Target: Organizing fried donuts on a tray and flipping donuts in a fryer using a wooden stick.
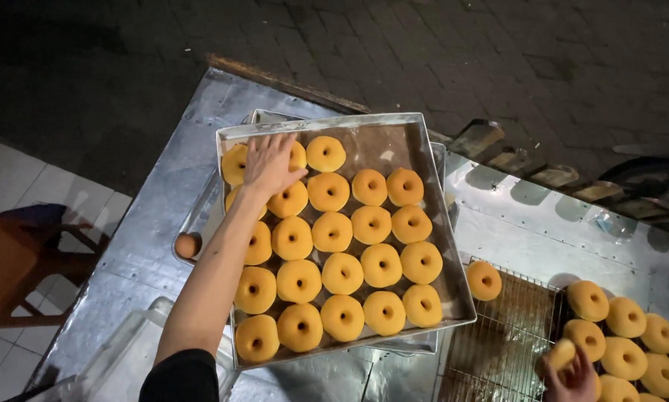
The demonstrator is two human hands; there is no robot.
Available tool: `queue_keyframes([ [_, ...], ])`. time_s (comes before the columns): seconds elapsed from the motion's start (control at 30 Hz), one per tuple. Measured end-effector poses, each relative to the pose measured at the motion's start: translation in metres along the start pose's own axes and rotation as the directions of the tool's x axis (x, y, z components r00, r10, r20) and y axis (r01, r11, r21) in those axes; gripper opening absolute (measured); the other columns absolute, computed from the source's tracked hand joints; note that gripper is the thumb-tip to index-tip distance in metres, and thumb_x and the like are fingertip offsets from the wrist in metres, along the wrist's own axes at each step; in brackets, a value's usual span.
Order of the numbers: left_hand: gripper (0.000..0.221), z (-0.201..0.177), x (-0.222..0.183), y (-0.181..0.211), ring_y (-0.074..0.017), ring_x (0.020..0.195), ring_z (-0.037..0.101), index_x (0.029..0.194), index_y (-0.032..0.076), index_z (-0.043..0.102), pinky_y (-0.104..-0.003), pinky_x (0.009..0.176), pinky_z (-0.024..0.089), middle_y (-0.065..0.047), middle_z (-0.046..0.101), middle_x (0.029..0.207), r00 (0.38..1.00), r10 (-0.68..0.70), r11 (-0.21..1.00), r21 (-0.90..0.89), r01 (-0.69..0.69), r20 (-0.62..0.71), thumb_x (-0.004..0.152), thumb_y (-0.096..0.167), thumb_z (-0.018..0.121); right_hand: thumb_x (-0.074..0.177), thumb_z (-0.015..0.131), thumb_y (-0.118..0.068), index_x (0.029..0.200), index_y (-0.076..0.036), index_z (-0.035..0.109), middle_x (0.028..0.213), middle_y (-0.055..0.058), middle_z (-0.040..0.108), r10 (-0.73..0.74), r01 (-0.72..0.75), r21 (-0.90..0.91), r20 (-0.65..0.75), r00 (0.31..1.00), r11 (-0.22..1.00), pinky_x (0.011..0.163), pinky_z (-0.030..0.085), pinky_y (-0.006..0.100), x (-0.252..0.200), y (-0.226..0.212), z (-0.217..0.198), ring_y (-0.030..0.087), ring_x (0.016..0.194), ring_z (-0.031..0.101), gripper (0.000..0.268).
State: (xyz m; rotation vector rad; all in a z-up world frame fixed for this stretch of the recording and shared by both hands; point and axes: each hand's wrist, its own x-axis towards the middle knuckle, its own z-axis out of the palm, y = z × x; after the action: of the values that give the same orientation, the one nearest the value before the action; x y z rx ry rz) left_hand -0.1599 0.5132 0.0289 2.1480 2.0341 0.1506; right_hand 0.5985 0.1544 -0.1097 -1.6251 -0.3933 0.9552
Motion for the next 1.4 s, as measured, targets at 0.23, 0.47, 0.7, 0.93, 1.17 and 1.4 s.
queue_keyframes([
  [0.23, 0.077, 0.008, 0.011, 0.0, -0.0272, 0.141, 0.045, 0.155, 0.024, 0.047, -0.059, 0.119, 0.023, -0.007, 0.051, 0.151, 1.0, 0.006, 0.998, 0.067, -0.005, -0.01, 0.087, 0.05, 0.072, 0.104, 0.056, 0.001, 0.165, -0.011, 0.034, 0.147, 0.017, 0.045, -0.337, 0.349, -0.02, 0.211, 0.918, 0.937, 0.106, 0.046, 0.054, -0.081, -0.123, 0.256, 0.032, 0.13, 0.049, 0.066],
  [0.47, 0.075, 0.001, 0.029, 0.066, -0.0307, 0.136, 0.049, 0.148, 0.02, 0.053, -0.057, 0.113, 0.033, -0.012, 0.054, 0.148, 0.972, 0.173, 0.981, -0.063, -0.185, -0.162, 0.085, 0.053, 0.076, 0.085, 0.078, -0.002, 0.16, -0.009, 0.037, 0.14, 0.017, 0.053, -0.334, 0.489, -0.108, 0.602, 0.725, 0.866, 0.095, 0.052, 0.043, -0.07, -0.157, 0.464, 0.031, 0.122, 0.056, 0.085],
  [0.7, 0.066, 0.05, 0.053, 0.059, -0.0255, 0.133, 0.049, 0.144, 0.024, 0.054, -0.06, 0.119, 0.024, -0.005, 0.06, 0.132, 0.981, 0.142, 0.99, -0.005, -0.144, -0.129, 0.085, 0.046, 0.073, 0.078, 0.09, -0.022, 0.149, -0.023, 0.054, 0.142, 0.004, 0.055, -0.313, 0.776, -0.334, 0.774, 0.55, 0.536, 0.104, 0.055, 0.043, -0.037, -0.131, 0.64, 0.03, 0.128, 0.06, 0.08],
  [0.93, 0.066, -0.039, -0.088, 0.056, -0.0362, 0.148, 0.035, 0.156, 0.016, 0.043, -0.064, 0.115, 0.031, -0.017, 0.044, 0.155, 0.936, 0.125, 0.948, -0.24, -0.211, -0.329, 0.097, 0.028, 0.069, 0.096, 0.071, -0.043, 0.152, -0.012, 0.047, 0.138, 0.022, 0.057, -0.463, 0.861, -0.359, 0.732, 0.499, 0.361, 0.109, 0.046, 0.053, -0.079, -0.134, 0.594, 0.043, 0.13, 0.056, 0.069],
  [1.17, 0.032, 0.002, -0.346, 0.098, -0.0374, 0.109, 0.065, 0.122, -0.003, 0.063, -0.046, 0.102, 0.052, -0.02, 0.069, 0.119, 0.695, -0.251, 0.765, -0.578, -0.284, -0.674, 0.1, 0.019, 0.059, 0.09, 0.072, -0.004, 0.132, -0.008, 0.067, 0.132, 0.009, 0.069, -0.581, 0.657, -0.441, 0.314, 0.751, 0.611, 0.11, 0.044, 0.032, -0.134, -0.043, 0.267, 0.021, 0.123, 0.063, 0.043],
  [1.4, 0.029, 0.169, -0.506, 0.161, -0.0094, 0.083, 0.075, 0.098, 0.028, 0.08, -0.025, 0.078, 0.058, 0.01, 0.08, 0.095, 0.811, -0.275, 0.788, -0.604, -0.116, -0.515, 0.083, 0.007, 0.067, 0.071, 0.073, -0.06, 0.148, -0.041, 0.05, 0.158, -0.012, 0.048, -0.314, 0.327, -0.945, 0.307, 0.898, 0.013, 0.112, 0.04, 0.048, -0.206, 0.024, 0.048, 0.021, 0.144, 0.046, 0.083],
])
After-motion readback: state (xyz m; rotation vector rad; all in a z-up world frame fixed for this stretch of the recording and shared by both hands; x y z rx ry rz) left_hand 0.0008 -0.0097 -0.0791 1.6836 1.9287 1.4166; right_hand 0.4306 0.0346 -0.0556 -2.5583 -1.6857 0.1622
